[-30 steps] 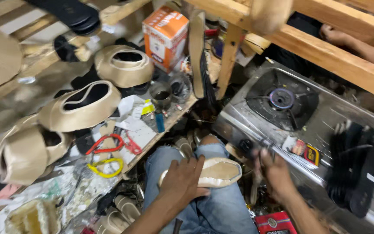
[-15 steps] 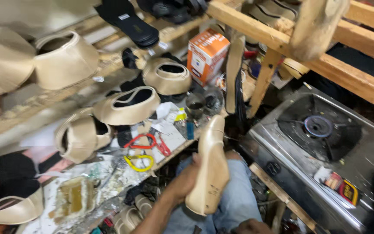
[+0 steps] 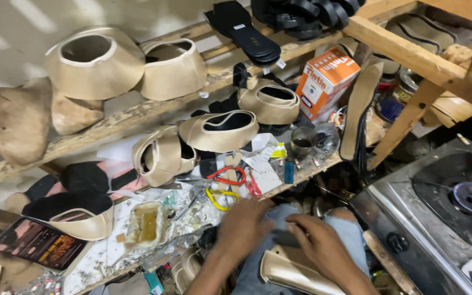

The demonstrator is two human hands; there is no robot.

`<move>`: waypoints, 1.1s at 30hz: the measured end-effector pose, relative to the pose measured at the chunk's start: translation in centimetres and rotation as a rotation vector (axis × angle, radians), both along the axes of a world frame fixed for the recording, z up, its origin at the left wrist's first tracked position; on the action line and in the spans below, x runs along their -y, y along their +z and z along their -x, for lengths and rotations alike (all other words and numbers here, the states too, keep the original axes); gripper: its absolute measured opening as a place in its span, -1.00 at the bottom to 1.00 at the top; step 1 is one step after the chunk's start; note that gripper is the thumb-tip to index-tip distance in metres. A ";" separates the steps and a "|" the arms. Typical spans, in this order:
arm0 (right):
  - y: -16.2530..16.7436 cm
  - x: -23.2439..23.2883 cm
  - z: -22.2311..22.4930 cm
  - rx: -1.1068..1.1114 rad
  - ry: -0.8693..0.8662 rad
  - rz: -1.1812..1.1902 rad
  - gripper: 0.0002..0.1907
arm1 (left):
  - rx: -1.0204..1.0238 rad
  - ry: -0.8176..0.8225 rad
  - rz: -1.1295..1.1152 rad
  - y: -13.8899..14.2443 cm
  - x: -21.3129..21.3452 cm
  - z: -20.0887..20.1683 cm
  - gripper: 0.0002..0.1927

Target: The person uses a hammer and a curved metal tool to repeatedly tap and press the heel area of a beige shoe. They rotate the shoe to work on different sides of the heel and sole, then place the shoe on a shelf with other similar shoes.

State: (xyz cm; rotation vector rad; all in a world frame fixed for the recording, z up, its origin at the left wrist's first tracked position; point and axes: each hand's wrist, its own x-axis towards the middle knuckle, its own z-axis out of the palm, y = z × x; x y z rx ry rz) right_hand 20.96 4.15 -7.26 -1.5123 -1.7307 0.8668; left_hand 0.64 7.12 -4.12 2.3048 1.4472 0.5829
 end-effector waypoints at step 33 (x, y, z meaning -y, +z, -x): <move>-2.6 -9.8 12.7 -1.029 -0.056 0.754 -0.72 | 0.695 0.415 0.145 -2.4 -2.1 6.3 -0.72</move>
